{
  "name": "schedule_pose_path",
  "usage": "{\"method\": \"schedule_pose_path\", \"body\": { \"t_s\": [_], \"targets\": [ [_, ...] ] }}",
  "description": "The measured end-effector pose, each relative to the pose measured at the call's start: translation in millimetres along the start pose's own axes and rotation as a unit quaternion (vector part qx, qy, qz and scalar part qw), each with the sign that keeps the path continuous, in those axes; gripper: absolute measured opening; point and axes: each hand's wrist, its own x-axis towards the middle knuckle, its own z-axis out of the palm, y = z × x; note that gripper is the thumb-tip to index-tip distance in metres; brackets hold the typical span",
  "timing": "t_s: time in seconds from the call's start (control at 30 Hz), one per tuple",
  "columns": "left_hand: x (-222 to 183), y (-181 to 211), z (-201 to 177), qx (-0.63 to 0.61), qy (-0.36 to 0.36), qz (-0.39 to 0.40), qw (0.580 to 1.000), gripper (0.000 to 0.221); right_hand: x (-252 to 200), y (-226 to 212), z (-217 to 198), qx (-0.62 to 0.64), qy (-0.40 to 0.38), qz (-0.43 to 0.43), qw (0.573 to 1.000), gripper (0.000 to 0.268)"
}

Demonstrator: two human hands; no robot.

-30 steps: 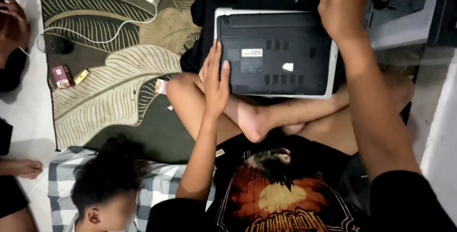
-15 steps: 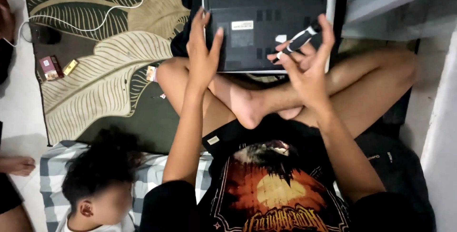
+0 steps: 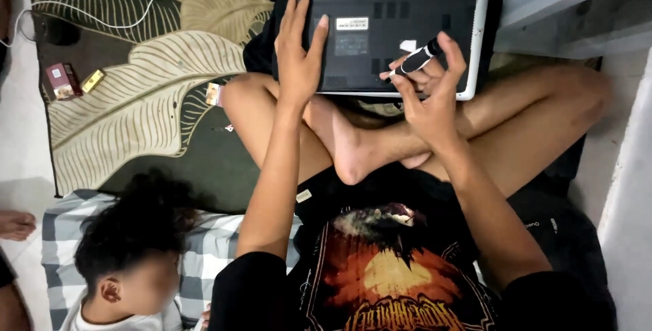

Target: Further disassembly of internal laptop parts, including removing the hard drive and internal frame.

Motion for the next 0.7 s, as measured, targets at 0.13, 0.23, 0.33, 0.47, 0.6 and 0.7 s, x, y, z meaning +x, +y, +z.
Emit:
{"method": "schedule_pose_path", "body": {
  "t_s": [0.13,0.23,0.33,0.47,0.6,0.7],
  "targets": [
    [-0.9,-4.0,1.6,-0.002,0.005,0.009,1.0,0.048,2.0,-12.2,3.0,-0.133,-0.033,-0.06,0.989,0.069],
    [-2.5,-4.8,2.2,0.007,0.004,0.001,1.0,0.048,10.1,-17.2,-0.5,-0.229,-0.058,-0.125,0.964,0.075],
    [-1.6,-4.8,1.8,0.015,0.001,-0.008,1.0,0.048,13.3,-17.1,-2.3,-0.267,-0.06,-0.154,0.949,0.074],
    [-1.0,-4.2,1.6,0.004,0.005,0.003,1.0,0.048,14.4,-27.1,-0.6,-0.218,-0.099,-0.118,0.964,0.055],
    [-0.5,0.8,-1.4,0.001,0.006,0.001,1.0,0.047,21.4,-44.3,4.0,-0.228,-0.106,-0.017,0.968,0.029],
    [-0.3,5.7,-3.8,-0.011,0.0,-0.003,1.0,0.048,18.9,-32.6,4.3,-0.229,-0.116,-0.074,0.964,0.053]
  ]
}}
